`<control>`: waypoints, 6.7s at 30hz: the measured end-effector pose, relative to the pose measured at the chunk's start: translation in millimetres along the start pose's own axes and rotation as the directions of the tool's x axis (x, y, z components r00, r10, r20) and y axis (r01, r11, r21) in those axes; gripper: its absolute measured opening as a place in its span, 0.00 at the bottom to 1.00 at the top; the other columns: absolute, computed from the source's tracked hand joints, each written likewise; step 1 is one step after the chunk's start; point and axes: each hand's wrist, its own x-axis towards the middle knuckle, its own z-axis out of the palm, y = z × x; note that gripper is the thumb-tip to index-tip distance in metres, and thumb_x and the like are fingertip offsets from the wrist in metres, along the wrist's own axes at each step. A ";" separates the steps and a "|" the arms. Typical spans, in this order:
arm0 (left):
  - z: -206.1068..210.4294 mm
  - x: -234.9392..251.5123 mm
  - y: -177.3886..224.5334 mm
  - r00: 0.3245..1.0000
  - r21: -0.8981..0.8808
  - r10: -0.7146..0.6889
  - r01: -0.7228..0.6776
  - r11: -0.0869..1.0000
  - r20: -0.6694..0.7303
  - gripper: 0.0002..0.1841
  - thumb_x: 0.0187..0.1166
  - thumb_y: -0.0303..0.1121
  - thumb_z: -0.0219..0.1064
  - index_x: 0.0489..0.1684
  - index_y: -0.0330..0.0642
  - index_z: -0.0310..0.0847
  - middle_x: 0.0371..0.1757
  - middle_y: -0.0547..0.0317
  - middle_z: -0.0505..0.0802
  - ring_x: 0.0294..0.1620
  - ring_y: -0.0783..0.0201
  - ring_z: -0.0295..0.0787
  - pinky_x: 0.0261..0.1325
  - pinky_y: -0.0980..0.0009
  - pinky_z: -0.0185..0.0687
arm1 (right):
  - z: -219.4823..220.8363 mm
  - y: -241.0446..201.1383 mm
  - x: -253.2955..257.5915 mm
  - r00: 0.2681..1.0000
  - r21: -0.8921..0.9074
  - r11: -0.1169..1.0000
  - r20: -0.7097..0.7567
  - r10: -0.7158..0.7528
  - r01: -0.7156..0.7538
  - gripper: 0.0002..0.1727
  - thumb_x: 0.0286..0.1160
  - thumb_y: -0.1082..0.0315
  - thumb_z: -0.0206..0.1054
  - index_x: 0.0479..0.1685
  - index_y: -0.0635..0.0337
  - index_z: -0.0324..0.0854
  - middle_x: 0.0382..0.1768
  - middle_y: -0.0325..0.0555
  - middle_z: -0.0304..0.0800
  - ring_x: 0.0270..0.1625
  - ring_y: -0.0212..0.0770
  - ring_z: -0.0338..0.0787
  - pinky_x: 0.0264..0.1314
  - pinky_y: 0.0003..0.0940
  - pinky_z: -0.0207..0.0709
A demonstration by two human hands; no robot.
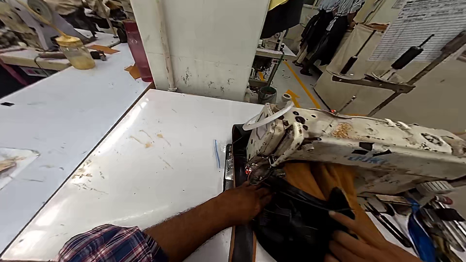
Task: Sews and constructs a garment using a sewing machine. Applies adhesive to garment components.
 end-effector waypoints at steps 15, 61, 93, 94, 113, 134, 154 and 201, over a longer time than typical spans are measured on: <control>0.8 0.4 1.3 0.999 0.128 0.008 -0.013 0.992 0.038 0.31 0.88 0.19 0.44 0.94 0.43 0.53 0.96 0.49 0.58 0.96 0.46 0.49 0.93 0.46 0.46 | 36.2 66.0 65.9 0.938 -0.438 0.835 -0.238 0.250 -0.334 0.08 0.70 0.84 0.62 0.38 0.65 0.84 0.45 0.58 0.86 0.42 0.59 0.90 0.32 0.49 0.85; 0.4 -56.4 12.4 0.969 -0.343 0.048 -0.133 0.930 -0.244 0.18 0.85 0.40 0.63 0.60 0.36 0.86 0.64 0.49 0.91 0.74 0.55 0.82 0.87 0.56 0.64 | -10.7 54.3 10.6 0.971 0.530 0.815 0.172 0.168 -0.235 0.29 0.67 0.38 0.74 0.63 0.45 0.88 0.43 0.41 0.86 0.37 0.37 0.85 0.36 0.39 0.82; -0.4 -63.8 -27.7 0.937 0.127 0.282 -0.260 0.957 -0.205 0.16 0.78 0.21 0.59 0.61 0.39 0.85 0.60 0.52 0.89 0.66 0.53 0.83 0.70 0.63 0.81 | 73.5 1.0 68.6 0.991 0.286 0.956 -0.131 -0.035 0.071 0.31 0.83 0.45 0.43 0.71 0.56 0.77 0.80 0.48 0.78 0.79 0.47 0.80 0.75 0.46 0.75; 1.7 -68.1 -31.3 0.932 0.084 0.284 -0.272 0.959 -0.224 0.14 0.79 0.22 0.57 0.56 0.39 0.86 0.59 0.53 0.89 0.67 0.54 0.83 0.71 0.64 0.80 | 73.5 2.3 67.6 0.991 0.310 0.948 -0.132 -0.033 0.073 0.32 0.83 0.45 0.43 0.71 0.56 0.77 0.81 0.48 0.77 0.80 0.48 0.80 0.76 0.47 0.74; 17.1 -85.8 -36.3 0.876 0.123 0.331 -0.307 0.944 -0.351 0.14 0.87 0.23 0.50 0.55 0.43 0.84 0.64 0.56 0.91 0.62 0.59 0.87 0.64 0.68 0.84 | 78.7 5.8 67.5 0.986 0.580 0.814 -0.150 0.076 0.025 0.27 0.75 0.47 0.56 0.67 0.53 0.78 0.81 0.43 0.77 0.78 0.45 0.81 0.76 0.46 0.73; 31.5 -94.7 -26.7 0.853 0.149 0.344 -0.311 0.939 -0.393 0.12 0.89 0.25 0.51 0.50 0.47 0.81 0.65 0.58 0.92 0.68 0.54 0.87 0.66 0.62 0.84 | 66.3 -4.4 68.4 0.981 0.371 0.922 -0.189 -0.044 0.113 0.27 0.84 0.49 0.55 0.72 0.56 0.76 0.80 0.49 0.78 0.80 0.50 0.79 0.73 0.44 0.77; 34.4 -95.7 -17.6 0.848 0.059 0.221 -0.220 0.974 -0.481 0.09 0.91 0.33 0.55 0.58 0.44 0.78 0.72 0.51 0.87 0.67 0.58 0.88 0.67 0.66 0.84 | 70.2 -25.6 82.0 0.989 0.277 0.961 -0.137 0.059 -0.019 0.25 0.84 0.68 0.49 0.80 0.54 0.70 0.79 0.49 0.79 0.73 0.52 0.84 0.56 0.43 0.84; 34.0 -107.7 -12.0 0.925 0.072 0.166 -0.150 0.986 -0.341 0.18 0.86 0.29 0.57 0.70 0.51 0.85 0.75 0.64 0.88 0.73 0.61 0.84 0.67 0.63 0.76 | 74.3 -16.4 69.1 0.970 0.320 0.946 -0.216 0.116 -0.042 0.24 0.88 0.70 0.43 0.78 0.50 0.72 0.77 0.46 0.82 0.69 0.48 0.88 0.58 0.43 0.80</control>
